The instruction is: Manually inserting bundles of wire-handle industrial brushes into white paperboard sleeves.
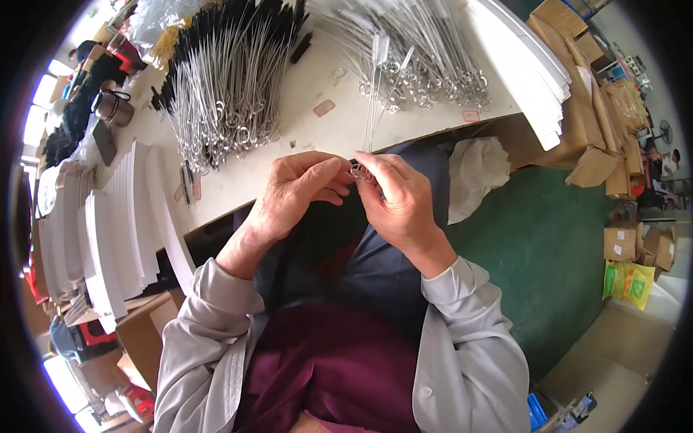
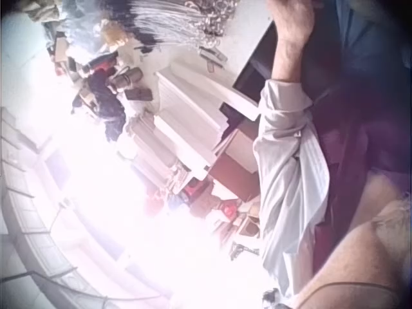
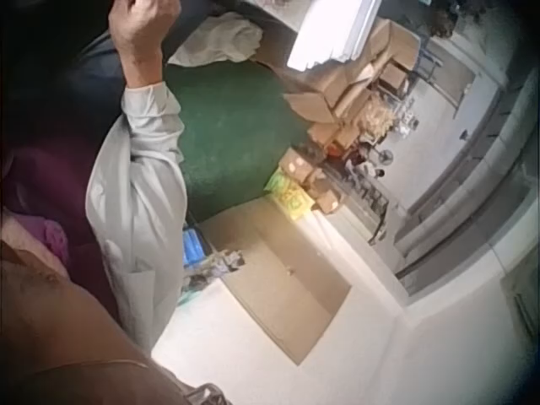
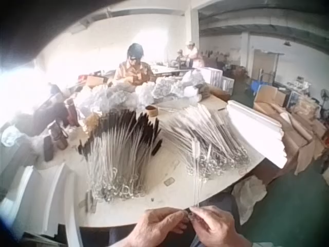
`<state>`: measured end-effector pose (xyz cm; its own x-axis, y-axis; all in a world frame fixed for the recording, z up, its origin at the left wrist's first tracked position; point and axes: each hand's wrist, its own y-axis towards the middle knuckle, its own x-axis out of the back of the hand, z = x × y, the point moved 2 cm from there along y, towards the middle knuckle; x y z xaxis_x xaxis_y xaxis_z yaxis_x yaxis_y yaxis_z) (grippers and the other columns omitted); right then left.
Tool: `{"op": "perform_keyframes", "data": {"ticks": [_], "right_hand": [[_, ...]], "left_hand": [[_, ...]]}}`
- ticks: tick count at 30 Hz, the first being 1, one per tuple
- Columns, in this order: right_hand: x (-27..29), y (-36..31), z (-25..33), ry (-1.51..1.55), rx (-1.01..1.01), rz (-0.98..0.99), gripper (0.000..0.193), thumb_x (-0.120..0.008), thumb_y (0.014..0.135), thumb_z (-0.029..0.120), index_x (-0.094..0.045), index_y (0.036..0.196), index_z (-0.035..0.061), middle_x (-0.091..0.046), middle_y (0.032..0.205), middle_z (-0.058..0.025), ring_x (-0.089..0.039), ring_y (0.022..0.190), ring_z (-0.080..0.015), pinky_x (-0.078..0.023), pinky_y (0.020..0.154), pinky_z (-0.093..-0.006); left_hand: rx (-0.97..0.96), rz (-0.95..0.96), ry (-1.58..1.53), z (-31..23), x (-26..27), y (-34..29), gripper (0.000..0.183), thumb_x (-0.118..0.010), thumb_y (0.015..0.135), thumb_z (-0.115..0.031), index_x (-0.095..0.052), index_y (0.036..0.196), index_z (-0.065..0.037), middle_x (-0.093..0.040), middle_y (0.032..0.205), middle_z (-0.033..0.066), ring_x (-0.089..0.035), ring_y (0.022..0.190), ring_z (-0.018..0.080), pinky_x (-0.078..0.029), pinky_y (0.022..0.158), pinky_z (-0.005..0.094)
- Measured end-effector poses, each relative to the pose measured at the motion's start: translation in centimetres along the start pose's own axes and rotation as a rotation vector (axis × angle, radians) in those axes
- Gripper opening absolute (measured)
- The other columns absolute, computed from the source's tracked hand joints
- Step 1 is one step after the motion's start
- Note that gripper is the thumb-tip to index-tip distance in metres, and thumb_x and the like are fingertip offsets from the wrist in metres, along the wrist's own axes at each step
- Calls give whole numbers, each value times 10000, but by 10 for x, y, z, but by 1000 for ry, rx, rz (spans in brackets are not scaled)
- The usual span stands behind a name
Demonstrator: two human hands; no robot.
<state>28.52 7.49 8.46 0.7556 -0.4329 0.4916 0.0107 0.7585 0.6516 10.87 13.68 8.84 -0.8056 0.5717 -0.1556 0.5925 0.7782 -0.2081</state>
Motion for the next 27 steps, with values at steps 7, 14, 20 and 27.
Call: {"op": "perform_keyframes", "data": {"ticks": [7, 14, 20, 27], "right_hand": [[-17, -14, 2, 52, -73, 116, 384, -713, 835, -64, -659, 1214, -28, -711, 983, -161, -712, 771, -269, -579, 664, -346], [-21, -23, -1, 328, -352, 101, 343, -722, 915, 11, -629, 1239, -53, -726, 1005, -143, -720, 851, -178, -584, 740, -314], [-27, -3, -33, 561, -837, -23, 304, -695, 1000, 177, -616, 1169, -63, -734, 959, -92, -655, 779, -95, -527, 679, -247], [-29, 26, -58, 694, -923, 70, 234, -713, 982, 219, -737, 904, 0, -715, 788, -27, -551, 584, -12, -397, 477, -193]], "left_hand": [[120, -36, -260, 27, -1, -6, 295, -646, 1019, -188, -678, 1176, 60, -725, 1048, 140, -715, 946, 186, -603, 828, 320], [196, -82, -285, 40, 2, 1, 212, -684, 982, -159, -696, 1046, 42, -719, 871, 119, -709, 749, 164, -606, 701, 299], [207, -70, -255, 41, -4, 6, 186, -719, 942, -145, -702, 978, 36, -698, 811, 104, -683, 668, 151, -598, 635, 299], [199, -113, -227, 35, -3, 9, 183, -727, 927, -135, -693, 974, 38, -689, 797, 103, -680, 658, 152, -593, 622, 295]]}}
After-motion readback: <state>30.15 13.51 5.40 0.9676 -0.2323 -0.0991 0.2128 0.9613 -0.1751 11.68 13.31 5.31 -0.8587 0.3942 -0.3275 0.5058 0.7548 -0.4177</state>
